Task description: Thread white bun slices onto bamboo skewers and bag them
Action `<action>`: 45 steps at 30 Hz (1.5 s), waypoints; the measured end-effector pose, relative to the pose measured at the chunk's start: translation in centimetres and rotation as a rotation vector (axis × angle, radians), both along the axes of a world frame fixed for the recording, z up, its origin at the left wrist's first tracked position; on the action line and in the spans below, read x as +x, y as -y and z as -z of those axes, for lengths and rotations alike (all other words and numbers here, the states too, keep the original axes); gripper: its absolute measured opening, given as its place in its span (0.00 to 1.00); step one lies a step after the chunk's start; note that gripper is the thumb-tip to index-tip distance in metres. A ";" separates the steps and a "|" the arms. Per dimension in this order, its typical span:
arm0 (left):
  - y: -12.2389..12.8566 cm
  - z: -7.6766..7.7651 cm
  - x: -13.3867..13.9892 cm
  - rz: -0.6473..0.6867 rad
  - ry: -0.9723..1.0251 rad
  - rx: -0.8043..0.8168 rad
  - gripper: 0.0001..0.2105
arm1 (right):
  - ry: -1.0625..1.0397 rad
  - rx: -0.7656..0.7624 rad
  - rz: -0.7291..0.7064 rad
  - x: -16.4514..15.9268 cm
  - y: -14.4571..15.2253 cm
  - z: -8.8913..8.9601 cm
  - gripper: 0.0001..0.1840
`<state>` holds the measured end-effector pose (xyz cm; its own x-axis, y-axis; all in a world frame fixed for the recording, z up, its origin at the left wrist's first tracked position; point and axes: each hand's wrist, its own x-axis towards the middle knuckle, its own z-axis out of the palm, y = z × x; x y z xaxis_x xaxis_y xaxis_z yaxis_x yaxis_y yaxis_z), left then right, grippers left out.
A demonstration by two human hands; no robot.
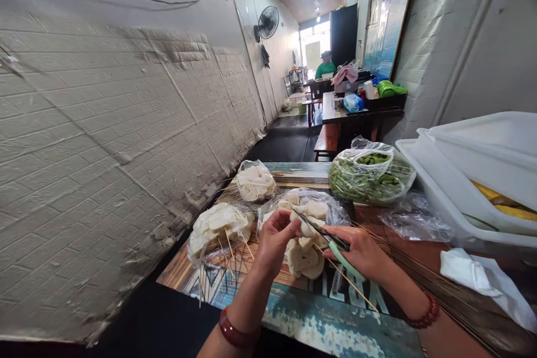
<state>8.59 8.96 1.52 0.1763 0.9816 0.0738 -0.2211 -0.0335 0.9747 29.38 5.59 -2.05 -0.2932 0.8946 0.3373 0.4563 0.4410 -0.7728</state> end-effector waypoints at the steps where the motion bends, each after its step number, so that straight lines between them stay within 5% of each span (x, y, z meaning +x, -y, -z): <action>1: -0.1 0.1 -0.1 0.007 -0.003 0.003 0.12 | 0.015 0.003 0.005 0.1 -0.1 0.0 0.21; 10: -0.1 0.6 -1.4 -0.005 0.284 -0.207 0.22 | 0.480 0.035 0.395 2.7 -1.1 2.1 0.20; 19: 1.1 0.9 -2.4 0.026 0.401 -0.341 0.14 | 0.689 0.132 0.364 4.3 -1.4 3.7 0.17; 23: 1.5 1.1 -2.9 -0.023 0.436 -0.365 0.14 | 0.480 0.143 0.426 3.8 -1.2 2.6 0.15; 26: 1.6 1.1 -3.3 -0.072 0.415 -0.350 0.17 | 0.225 0.019 0.289 2.5 -0.7 1.2 0.17; 30: 1.7 1.4 -3.6 -0.131 0.372 -0.286 0.22 | 0.166 -0.184 0.066 0.4 0.3 -0.1 0.18; 36: 1.5 1.7 -3.4 -0.116 0.357 -0.247 0.19 | 0.057 -0.466 -0.040 -1.7 1.1 0.4 0.10; 45: 2.0 0.0 -3.2 -0.101 0.367 -0.199 0.25 | -0.059 -0.155 0.100 -1.7 0.9 0.1 0.16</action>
<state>5.37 6.94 1.53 0.0761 0.9940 -0.0786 -0.5600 0.1078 0.8214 27.67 4.70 -2.18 -0.1842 0.9608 0.2070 0.4438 0.2692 -0.8547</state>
